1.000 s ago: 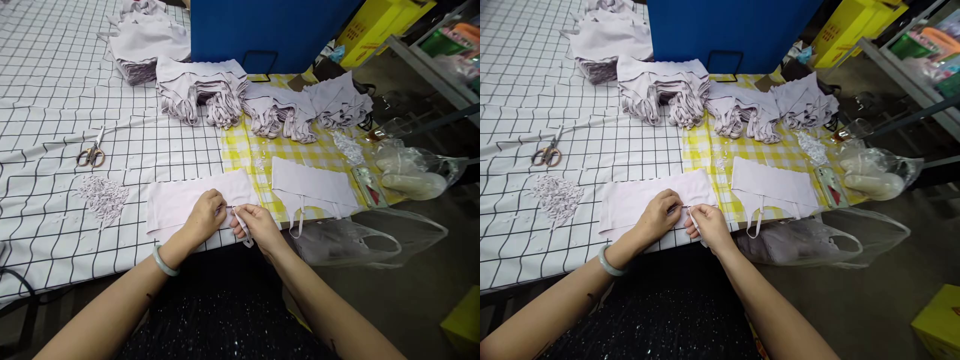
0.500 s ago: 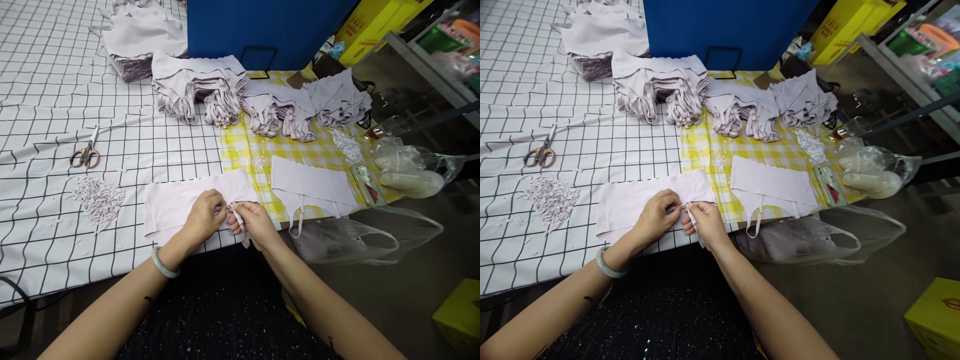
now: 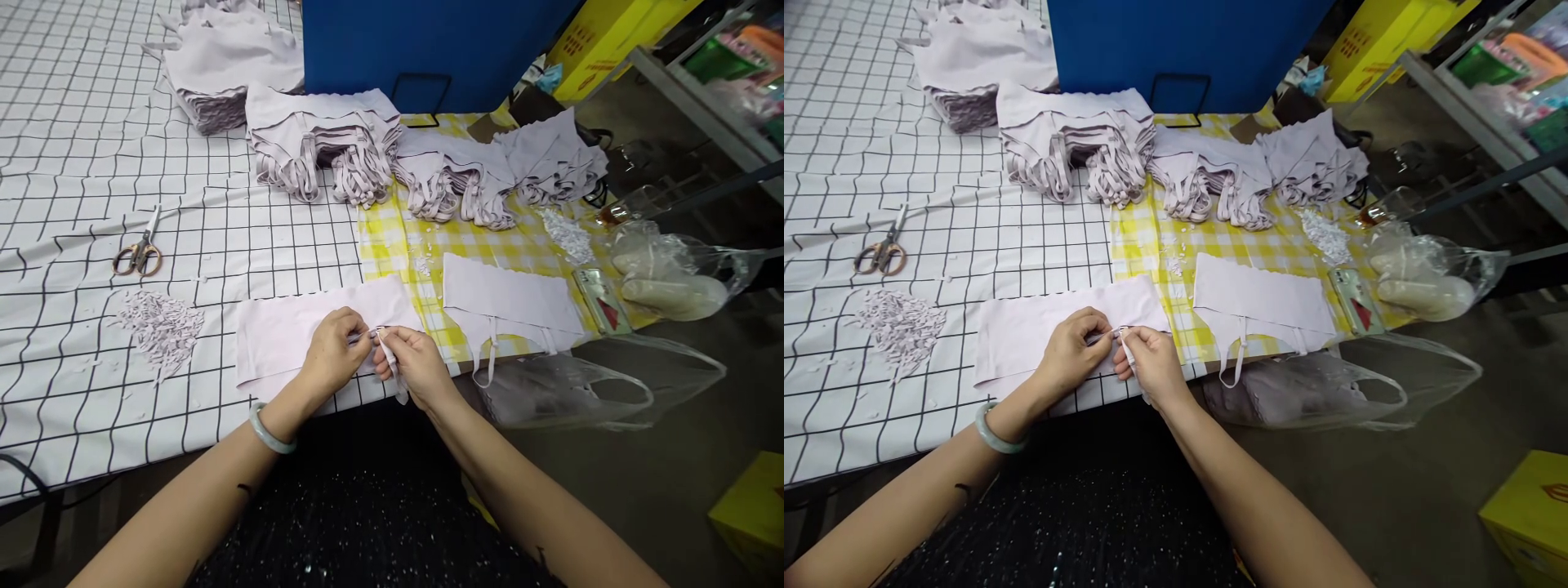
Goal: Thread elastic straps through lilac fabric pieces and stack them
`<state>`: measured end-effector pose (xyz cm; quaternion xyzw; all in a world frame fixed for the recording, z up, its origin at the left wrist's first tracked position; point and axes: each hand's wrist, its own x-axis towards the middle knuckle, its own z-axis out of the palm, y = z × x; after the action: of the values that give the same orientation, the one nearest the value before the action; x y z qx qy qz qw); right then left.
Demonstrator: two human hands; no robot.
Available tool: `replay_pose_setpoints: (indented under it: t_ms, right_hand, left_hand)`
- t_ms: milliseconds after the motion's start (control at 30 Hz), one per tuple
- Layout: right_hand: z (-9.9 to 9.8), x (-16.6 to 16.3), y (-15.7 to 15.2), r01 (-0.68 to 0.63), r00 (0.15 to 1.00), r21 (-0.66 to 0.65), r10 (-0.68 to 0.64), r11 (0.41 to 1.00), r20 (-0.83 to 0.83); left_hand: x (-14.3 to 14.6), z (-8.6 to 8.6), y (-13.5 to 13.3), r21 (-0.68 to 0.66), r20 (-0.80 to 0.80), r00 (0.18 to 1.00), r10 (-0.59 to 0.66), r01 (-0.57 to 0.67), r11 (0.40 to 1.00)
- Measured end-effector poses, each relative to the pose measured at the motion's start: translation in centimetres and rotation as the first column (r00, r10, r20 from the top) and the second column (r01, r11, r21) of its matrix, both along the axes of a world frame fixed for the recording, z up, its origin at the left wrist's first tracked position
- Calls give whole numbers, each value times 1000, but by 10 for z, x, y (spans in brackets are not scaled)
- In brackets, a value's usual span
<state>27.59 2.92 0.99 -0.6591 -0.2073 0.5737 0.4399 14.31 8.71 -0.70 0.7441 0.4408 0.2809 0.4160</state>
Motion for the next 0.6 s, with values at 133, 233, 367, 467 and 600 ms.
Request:
replay_pose_setpoints:
  t_ms: [133,233,367,467,600]
  right_hand:
    - [0,0,0,-20,1000,11,20,1000,2]
    - [0,-2,1,-43,999,9,43,999,8]
    - [3,1,6,-117,993,-38,116,992,-24]
    - [7,8,10,-213,974,-108,202,971,-104]
    - [15,14,-4,-223,973,-98,216,970,-77]
  left_hand:
    - [0,0,0,-7,4,1000,-5,5,1000]
    - [0,-1,0,-4,-4,1000,-15,15,1000]
    - [0,-3,0,11,-17,999,-32,33,999]
    - [-2,-4,0,43,-40,999,-33,35,998]
    - [-12,1,7,110,-76,975,-210,217,970]
